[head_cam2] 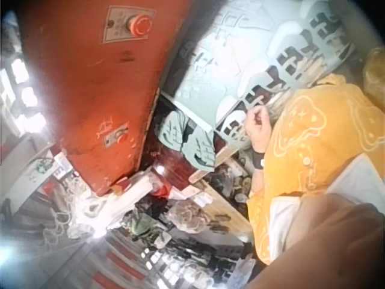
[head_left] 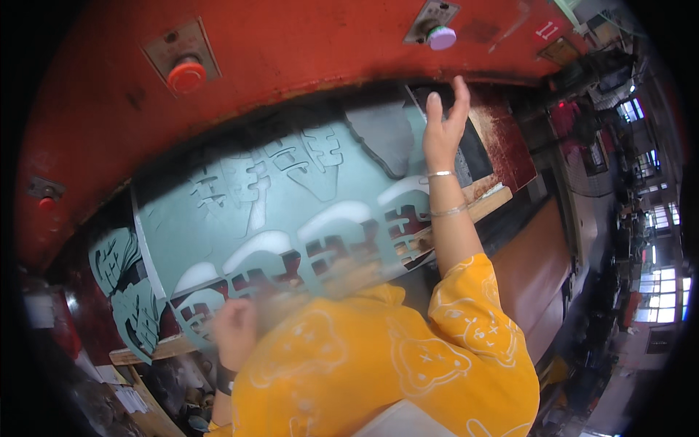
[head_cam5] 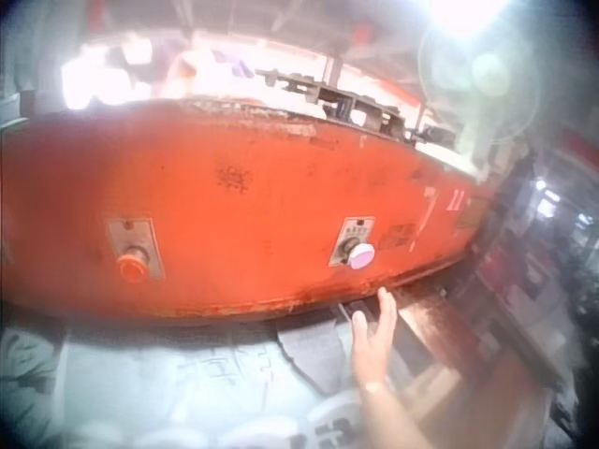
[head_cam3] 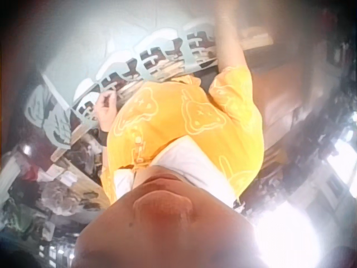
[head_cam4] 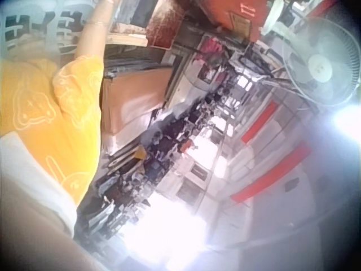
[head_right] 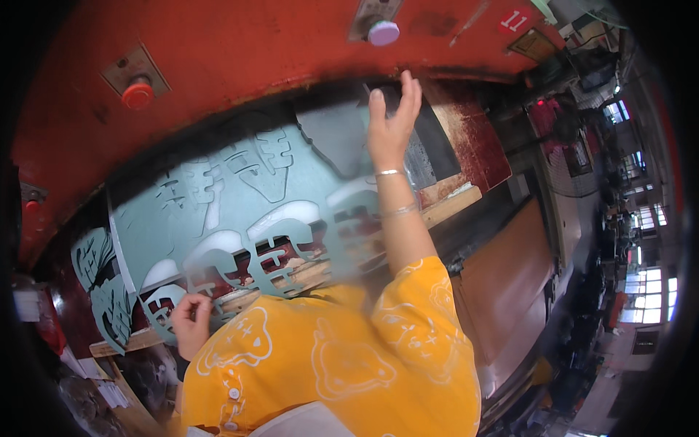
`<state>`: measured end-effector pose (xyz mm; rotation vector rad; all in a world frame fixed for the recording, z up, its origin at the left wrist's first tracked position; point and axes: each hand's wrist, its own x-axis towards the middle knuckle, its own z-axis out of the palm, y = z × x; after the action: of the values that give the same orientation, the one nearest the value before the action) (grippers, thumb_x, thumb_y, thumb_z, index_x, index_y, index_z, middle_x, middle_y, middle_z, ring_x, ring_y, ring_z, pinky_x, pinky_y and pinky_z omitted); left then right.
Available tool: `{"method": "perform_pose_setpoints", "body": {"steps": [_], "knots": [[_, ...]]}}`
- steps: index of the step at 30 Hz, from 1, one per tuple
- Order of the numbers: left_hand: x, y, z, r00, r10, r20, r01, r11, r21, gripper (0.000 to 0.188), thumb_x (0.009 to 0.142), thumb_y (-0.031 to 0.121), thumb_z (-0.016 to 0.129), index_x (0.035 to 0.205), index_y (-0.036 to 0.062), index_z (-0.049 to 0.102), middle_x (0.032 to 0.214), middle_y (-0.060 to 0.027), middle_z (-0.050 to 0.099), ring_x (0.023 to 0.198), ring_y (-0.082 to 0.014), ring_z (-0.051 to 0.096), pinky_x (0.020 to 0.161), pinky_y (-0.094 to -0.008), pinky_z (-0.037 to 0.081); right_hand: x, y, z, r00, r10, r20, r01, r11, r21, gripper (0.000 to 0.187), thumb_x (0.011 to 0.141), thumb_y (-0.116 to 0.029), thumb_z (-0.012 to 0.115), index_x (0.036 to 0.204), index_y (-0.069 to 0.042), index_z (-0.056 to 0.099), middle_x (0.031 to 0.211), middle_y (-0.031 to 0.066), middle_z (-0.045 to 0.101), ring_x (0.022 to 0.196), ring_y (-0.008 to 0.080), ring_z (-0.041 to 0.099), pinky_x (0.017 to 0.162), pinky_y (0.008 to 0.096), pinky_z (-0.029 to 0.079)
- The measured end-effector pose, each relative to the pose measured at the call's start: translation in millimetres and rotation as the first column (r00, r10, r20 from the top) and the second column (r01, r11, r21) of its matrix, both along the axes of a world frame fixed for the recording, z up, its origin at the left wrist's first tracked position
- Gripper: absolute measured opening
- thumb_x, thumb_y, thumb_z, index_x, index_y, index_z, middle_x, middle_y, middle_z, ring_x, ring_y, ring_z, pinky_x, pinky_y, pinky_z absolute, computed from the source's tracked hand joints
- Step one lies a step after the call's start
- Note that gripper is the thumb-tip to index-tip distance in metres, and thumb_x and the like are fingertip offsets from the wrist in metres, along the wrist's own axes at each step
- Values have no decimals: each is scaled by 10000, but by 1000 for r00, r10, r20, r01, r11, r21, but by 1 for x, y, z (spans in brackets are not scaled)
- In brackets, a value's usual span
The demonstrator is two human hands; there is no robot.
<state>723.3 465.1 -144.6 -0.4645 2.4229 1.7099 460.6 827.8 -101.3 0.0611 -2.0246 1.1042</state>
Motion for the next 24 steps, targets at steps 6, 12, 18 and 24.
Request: {"method": "perform_pose_setpoints", "body": {"steps": [6, 12, 18, 24], "knots": [[13, 25, -26, 846, -161, -508, -137, 855, -500, 68, 755, 62, 672, 765, 42, 608, 775, -93, 618, 726, -275, 585, 673, -362, 450, -41, -30, 64, 815, -270, -513, 358, 930, 79, 614, 900, -321, 569, 1365, 28, 369, 1389, 257, 354, 1298, 410, 315, 1093, 488, 226], [14, 25, -30, 737, -313, -599, -249, 698, -671, 95, 783, 177, 660, 781, 82, 658, 792, -97, 607, 793, -292, 582, 712, -409, 453, 9, 8, 35, 906, -22, -423, 76, 991, 111, 468, 893, -201, 596, 1251, 62, 448, 1230, 190, 489, 1172, 292, 474, 1019, 395, 365], [25, 29, -63, 793, -206, -573, -295, 693, -658, 221, 832, 297, 580, 726, 123, 668, 785, -59, 564, 805, -244, 549, 724, -395, 428, 132, 71, -47, 991, 87, 102, -95, 993, 76, 552, 891, -142, 588, 1366, 70, 401, 1316, 271, 495, 1193, 309, 517, 1021, 394, 402], [13, 45, -48, 908, -119, -402, -211, 697, -685, 211, 846, 307, 583, 812, 116, 667, 895, -37, 545, 943, -209, 501, 861, -387, 364, 163, 100, -67, 633, -97, 768, -279, 896, 344, 579, 908, -360, 610, 1347, -10, 466, 1261, 226, 558, 1109, 358, 561, 975, 405, 435]]}}
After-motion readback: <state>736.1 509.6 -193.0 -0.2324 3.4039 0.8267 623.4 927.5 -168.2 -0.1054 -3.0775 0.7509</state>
